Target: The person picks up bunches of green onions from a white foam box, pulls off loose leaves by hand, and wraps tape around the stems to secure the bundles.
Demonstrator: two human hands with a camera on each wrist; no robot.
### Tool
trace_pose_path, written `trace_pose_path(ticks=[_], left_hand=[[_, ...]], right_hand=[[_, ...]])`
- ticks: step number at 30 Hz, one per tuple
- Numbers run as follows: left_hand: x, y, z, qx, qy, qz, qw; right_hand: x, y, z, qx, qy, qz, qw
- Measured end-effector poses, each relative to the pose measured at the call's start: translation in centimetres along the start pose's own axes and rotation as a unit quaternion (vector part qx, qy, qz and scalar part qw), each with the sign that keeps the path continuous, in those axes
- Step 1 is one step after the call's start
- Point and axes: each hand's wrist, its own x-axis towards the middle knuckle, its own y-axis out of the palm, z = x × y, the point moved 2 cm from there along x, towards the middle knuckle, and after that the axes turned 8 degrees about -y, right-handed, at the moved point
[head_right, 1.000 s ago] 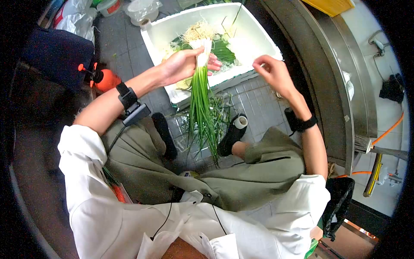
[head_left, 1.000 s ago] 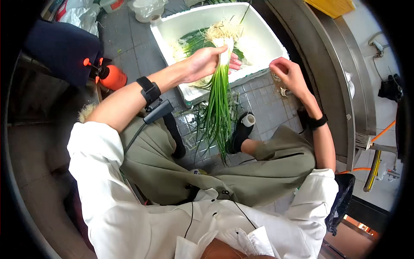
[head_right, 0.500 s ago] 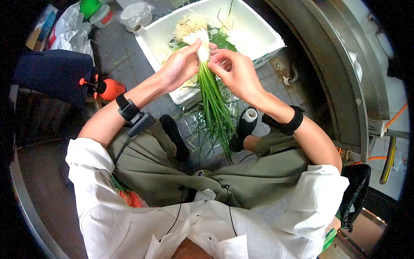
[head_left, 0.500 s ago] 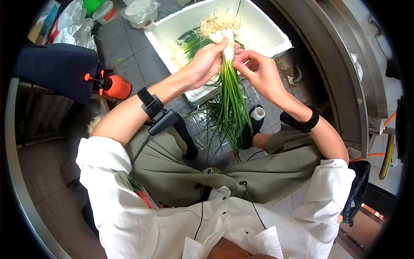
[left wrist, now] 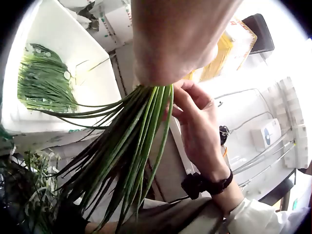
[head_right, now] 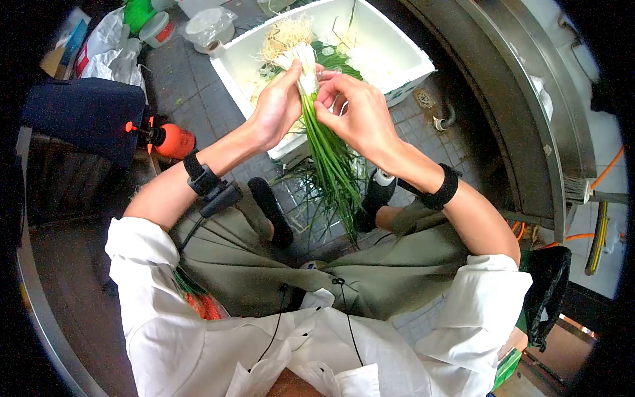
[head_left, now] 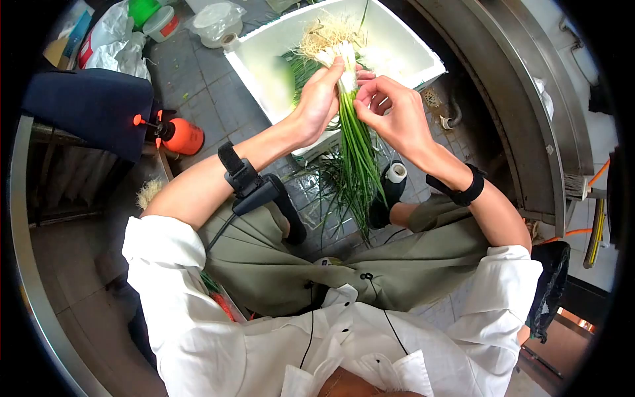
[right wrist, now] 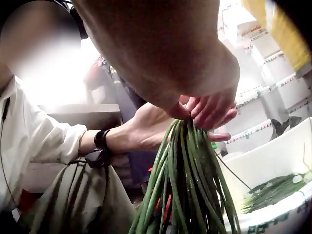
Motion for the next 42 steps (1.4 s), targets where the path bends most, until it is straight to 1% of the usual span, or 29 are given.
trace_pose_path(ticks=[4, 6, 10, 12, 13, 15, 16, 18, 19, 21, 22, 25, 26, 27, 29, 30, 32, 33, 35, 36, 37, 38, 40, 42], left_hand=[[-0.4, 0.5, -0.3, 0.005, 0.007, -0.012, 1.000], [-0.5, 0.5, -0.4, 0.020, 0.010, -0.047, 0.999], [0.1, -0.4, 0.3, 0.029, 0.026, -0.043, 0.998], [-0.1, -0.5, 0.5, 0.036, 0.022, -0.088, 0.995], [0.0, -0.4, 0.6, 0.036, 0.021, -0.088, 0.995], [0.0, -0.4, 0.7, 0.073, 0.058, -0.110, 0.990], [0.1, -0.5, 0.8, 0.073, 0.057, -0.110, 0.990], [0.4, -0.5, 0.8, 0.047, 0.054, -0.098, 0.993], [0.5, -0.6, 0.7, 0.047, 0.053, -0.097, 0.993], [0.6, -0.6, 0.3, 0.023, 0.061, -0.038, 0.997], [0.4, -0.3, 0.1, 0.011, 0.056, -0.026, 0.998], [0.2, 0.2, -0.1, -0.023, 0.052, -0.042, 0.998], [0.4, -0.2, -0.1, -0.008, 0.048, -0.004, 0.999], [0.6, -0.2, 0.0, -0.007, 0.049, -0.004, 0.999], [0.8, -0.2, 0.2, -0.012, 0.085, -0.027, 0.996], [0.8, -0.4, 0.3, -0.012, 0.085, -0.028, 0.996], [0.7, -0.6, 0.6, -0.023, 0.050, -0.023, 0.998], [0.6, -0.4, 0.6, -0.022, 0.050, -0.023, 0.998], [0.4, -0.2, 0.4, -0.010, 0.050, -0.080, 0.996], [0.2, -0.1, 0.5, -0.008, 0.049, -0.080, 0.996], [0.1, 0.0, 0.4, 0.063, 0.072, -0.072, 0.993], [0.0, 0.1, 0.2, 0.135, 0.094, -0.063, 0.984], [0.4, -0.4, 0.2, 0.119, 0.084, -0.047, 0.988], [0.3, -0.5, -0.1, 0.104, 0.074, -0.031, 0.991]], right_hand=[[0.2, 0.2, 0.0, 0.005, 0.000, 0.009, 1.000], [0.3, 0.6, 0.0, 0.026, -0.007, -0.006, 1.000], [0.3, 0.7, -0.1, 0.027, -0.002, 0.000, 1.000], [0.4, 0.7, -0.2, 0.005, 0.014, 0.040, 0.999], [0.4, 0.7, -0.2, 0.005, 0.014, 0.040, 0.999], [0.2, 0.8, 0.0, -0.002, 0.021, 0.038, 0.999], [0.2, 0.9, 0.0, -0.002, 0.022, 0.038, 0.999], [0.1, 0.9, 0.0, 0.032, 0.005, 0.000, 0.999], [0.1, 0.8, -0.1, 0.032, 0.006, -0.001, 0.999], [0.2, 0.4, -0.3, 0.047, 0.001, -0.010, 0.999], [0.2, 0.3, -0.2, 0.059, -0.005, -0.013, 0.998], [0.3, 0.4, -0.7, 0.062, -0.018, -0.007, 0.998], [0.3, 0.3, -0.8, 0.063, -0.019, -0.008, 0.998], [0.4, 0.2, -0.9, 0.074, -0.019, -0.003, 0.997], [0.4, 0.3, -0.9, 0.085, -0.018, 0.002, 0.996], [0.4, 0.4, -0.7, 0.072, -0.023, -0.002, 0.997], [0.4, 0.6, -0.4, 0.059, -0.027, -0.006, 0.998], [0.4, 0.6, -0.4, 0.046, -0.021, -0.002, 0.999], [0.5, 0.5, -0.3, 0.035, -0.015, -0.001, 0.999], [0.5, 0.3, -0.3, 0.000, -0.041, -0.003, 0.999], [0.6, 0.2, -0.2, -0.035, -0.067, -0.006, 0.997], [0.6, 0.1, -0.5, -0.035, -0.067, -0.007, 0.997], [0.4, 0.1, -1.0, -0.034, -0.078, 0.001, 0.996], [0.3, -0.1, -1.1, -0.022, -0.068, 0.003, 0.997]])
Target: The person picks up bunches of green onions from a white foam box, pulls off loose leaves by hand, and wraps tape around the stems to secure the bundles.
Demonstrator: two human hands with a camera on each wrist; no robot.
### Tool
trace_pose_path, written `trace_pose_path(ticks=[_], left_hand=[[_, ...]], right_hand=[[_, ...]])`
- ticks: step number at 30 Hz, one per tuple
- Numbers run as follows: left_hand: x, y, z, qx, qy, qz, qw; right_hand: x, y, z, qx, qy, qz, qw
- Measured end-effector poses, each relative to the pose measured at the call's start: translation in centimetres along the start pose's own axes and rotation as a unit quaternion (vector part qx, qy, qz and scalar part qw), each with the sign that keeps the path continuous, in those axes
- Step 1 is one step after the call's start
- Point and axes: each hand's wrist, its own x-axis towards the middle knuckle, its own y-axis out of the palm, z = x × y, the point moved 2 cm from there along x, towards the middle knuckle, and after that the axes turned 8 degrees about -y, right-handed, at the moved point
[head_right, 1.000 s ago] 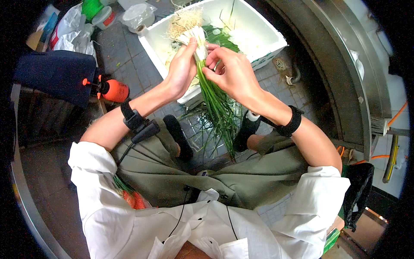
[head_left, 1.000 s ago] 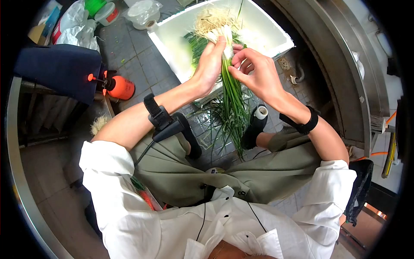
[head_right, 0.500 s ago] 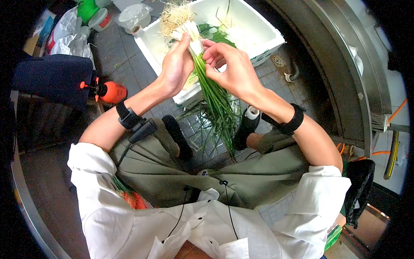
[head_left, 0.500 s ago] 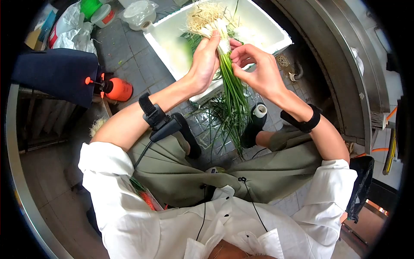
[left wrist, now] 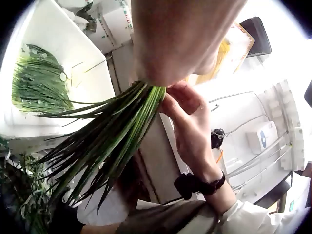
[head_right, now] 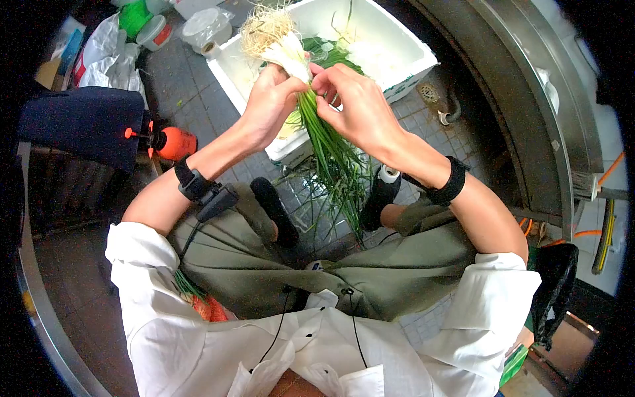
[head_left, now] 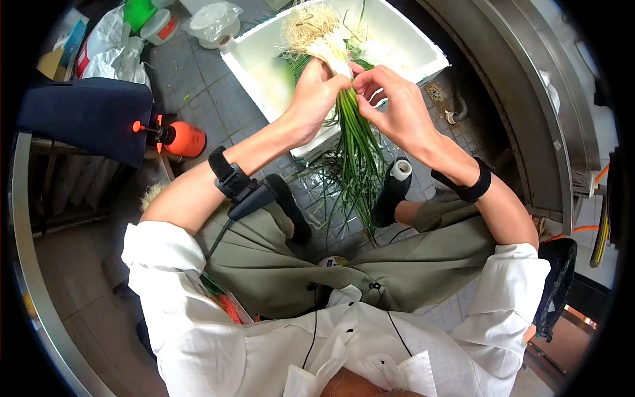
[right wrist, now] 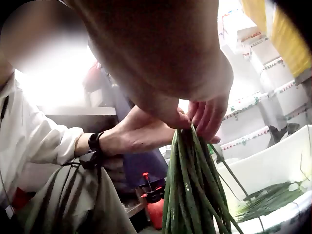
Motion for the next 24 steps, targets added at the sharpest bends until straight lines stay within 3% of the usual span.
trace_pose_path(ticks=[6, 8, 11, 13, 17, 24], left_hand=[[-0.3, 0.3, -0.6, -0.040, -0.034, 0.016, 0.999], [-0.8, 0.9, -1.0, -0.083, -0.028, -0.046, 0.995], [-0.5, 0.9, -1.1, -0.110, -0.010, -0.048, 0.993], [-0.5, 0.9, -1.1, -0.083, -0.004, -0.047, 0.995], [-0.2, 0.6, -1.3, -0.032, 0.011, -0.010, 0.999], [-0.3, 0.7, -1.1, 0.002, 0.045, -0.036, 0.998]], right_hand=[[-0.2, 0.1, 0.9, 0.027, 0.011, -0.013, 0.999], [-0.1, 0.2, 1.4, 0.026, 0.010, -0.018, 0.999], [0.0, 0.1, 1.9, 0.014, 0.034, -0.026, 0.999], [0.1, 0.0, 2.1, -0.069, -0.028, -0.045, 0.996], [0.3, -0.1, 2.0, -0.079, -0.037, -0.065, 0.994], [0.3, -0.4, 1.6, -0.010, -0.007, -0.060, 0.998]])
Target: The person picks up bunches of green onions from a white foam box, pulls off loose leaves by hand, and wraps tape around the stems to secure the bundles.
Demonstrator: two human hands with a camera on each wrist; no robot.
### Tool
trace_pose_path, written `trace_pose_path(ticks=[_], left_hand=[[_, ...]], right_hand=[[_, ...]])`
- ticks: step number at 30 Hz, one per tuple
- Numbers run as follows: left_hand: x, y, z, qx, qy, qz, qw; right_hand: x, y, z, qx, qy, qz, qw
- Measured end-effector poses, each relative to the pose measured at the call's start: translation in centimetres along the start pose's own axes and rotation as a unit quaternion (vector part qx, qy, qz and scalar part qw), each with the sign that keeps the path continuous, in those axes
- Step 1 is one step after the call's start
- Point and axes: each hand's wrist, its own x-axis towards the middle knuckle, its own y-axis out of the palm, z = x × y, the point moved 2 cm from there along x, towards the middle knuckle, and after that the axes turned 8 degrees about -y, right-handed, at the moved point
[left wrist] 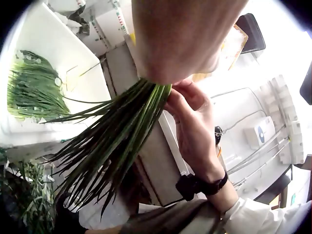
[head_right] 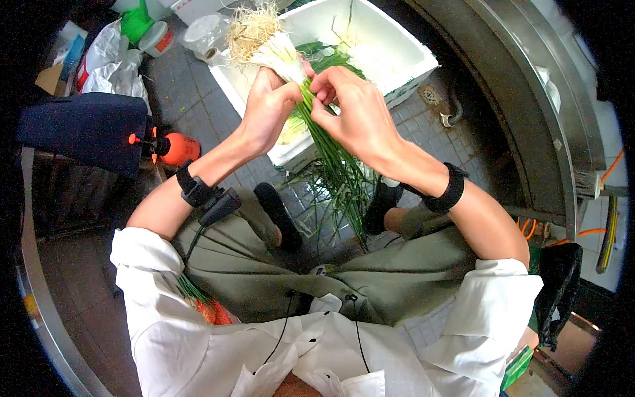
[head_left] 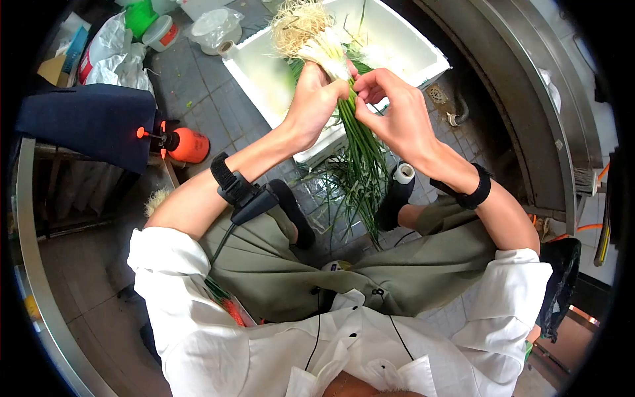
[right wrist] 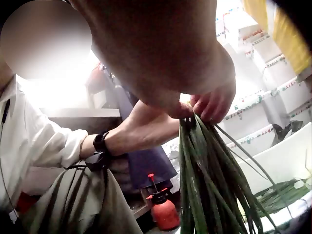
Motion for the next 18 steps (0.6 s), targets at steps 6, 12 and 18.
trace_pose_path(ticks=[6, 12, 18], left_hand=[[0.1, -0.3, 0.2, 0.006, 0.004, 0.016, 1.000], [0.0, -0.5, 0.7, 0.011, -0.022, 0.010, 1.000], [-0.3, -0.5, 0.5, 0.093, -0.006, 0.033, 0.995]], right_hand=[[-0.3, 0.1, -0.5, -0.019, -0.035, 0.030, 0.999], [-0.3, -0.1, -0.8, -0.017, -0.030, 0.052, 0.998], [-0.1, -0.6, -0.9, -0.025, -0.016, 0.073, 0.997]])
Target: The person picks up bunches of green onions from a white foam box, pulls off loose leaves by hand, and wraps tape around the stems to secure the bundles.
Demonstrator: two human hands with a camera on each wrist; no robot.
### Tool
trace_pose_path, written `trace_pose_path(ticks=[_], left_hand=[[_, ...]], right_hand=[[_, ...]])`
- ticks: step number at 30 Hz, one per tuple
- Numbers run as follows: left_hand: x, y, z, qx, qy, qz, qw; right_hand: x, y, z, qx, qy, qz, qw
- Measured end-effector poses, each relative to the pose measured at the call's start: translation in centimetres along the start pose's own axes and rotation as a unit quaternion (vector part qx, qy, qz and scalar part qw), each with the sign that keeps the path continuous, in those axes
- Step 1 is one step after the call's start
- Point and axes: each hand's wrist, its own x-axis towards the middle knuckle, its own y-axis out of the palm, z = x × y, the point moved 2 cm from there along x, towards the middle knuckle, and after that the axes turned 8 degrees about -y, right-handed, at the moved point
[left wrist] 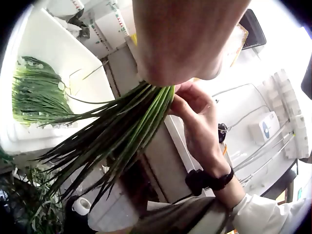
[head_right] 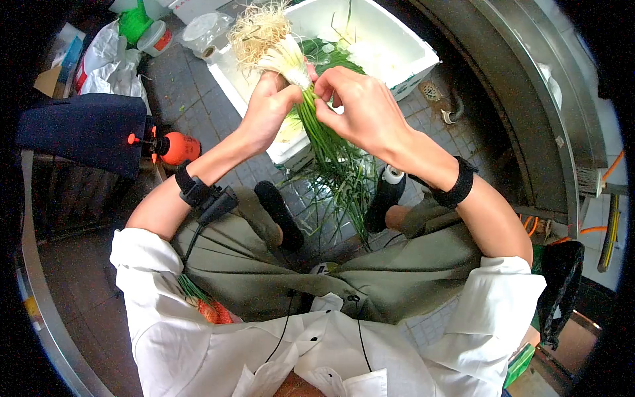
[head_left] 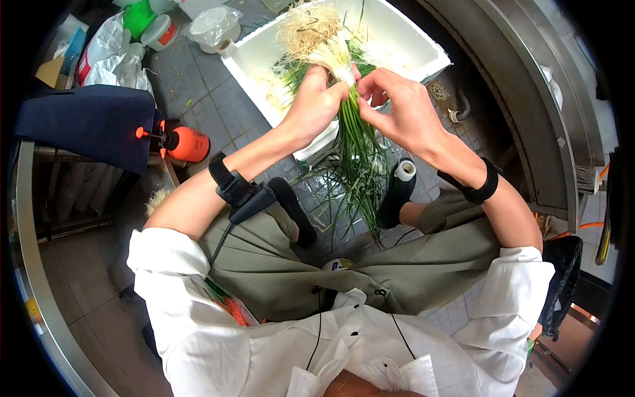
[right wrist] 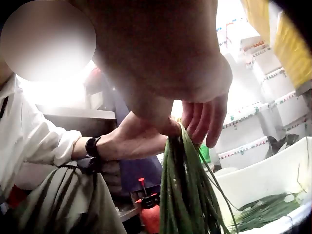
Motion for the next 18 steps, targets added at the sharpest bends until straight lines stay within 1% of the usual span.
trace_pose_path(ticks=[2, 3, 5, 8, 10, 11, 12, 13, 14, 15, 16, 17, 18], left_hand=[[0.0, -0.2, 0.2, 0.007, -0.040, 0.011, 0.999], [0.2, -0.3, 0.4, 0.007, -0.041, 0.010, 0.999], [0.5, -0.6, 1.0, 0.085, 0.004, -0.002, 0.996], [0.2, -0.1, 1.3, 0.108, 0.014, -0.018, 0.994], [0.5, -0.3, 1.8, 0.130, 0.018, -0.015, 0.991], [0.6, -0.5, 2.0, 0.151, 0.023, -0.013, 0.988], [0.3, -0.3, 1.0, 0.151, 0.022, -0.012, 0.988], [-0.1, 0.2, -0.5, 0.241, -0.035, -0.004, 0.970], [-0.4, 0.4, -1.2, 0.328, -0.091, 0.005, 0.940], [-0.2, 0.3, -0.6, 0.328, -0.091, 0.007, 0.940], [0.1, 0.0, 0.6, 0.309, -0.048, 0.019, 0.950], [0.4, -0.1, 1.5, 0.289, -0.005, 0.031, 0.957], [0.5, -0.1, 2.2, 0.289, -0.005, 0.033, 0.957]], right_hand=[[0.0, 0.1, 0.0, -0.002, 0.016, 0.010, 1.000], [0.1, 0.1, 0.0, -0.009, 0.010, 0.006, 1.000], [0.1, 0.1, -0.2, -0.017, 0.006, 0.001, 1.000], [0.1, 0.1, -0.1, -0.040, -0.012, 0.002, 0.999], [0.2, -0.2, 0.1, -0.016, 0.069, 0.060, 0.996], [0.3, -0.3, 0.2, -0.016, 0.069, 0.060, 0.996], [0.3, -0.4, 0.2, -0.035, 0.062, 0.066, 0.995], [0.2, -0.5, 0.3, -0.054, 0.055, 0.071, 0.995], [0.3, -0.7, 0.3, -0.054, 0.057, 0.071, 0.994], [0.2, -0.8, 0.3, -0.091, 0.055, 0.092, 0.990], [0.2, -1.0, 0.3, -0.129, 0.053, 0.113, 0.984], [0.1, -1.1, 0.3, -0.129, 0.055, 0.112, 0.984], [0.1, -1.3, 0.4, -0.123, 0.040, 0.120, 0.984]])
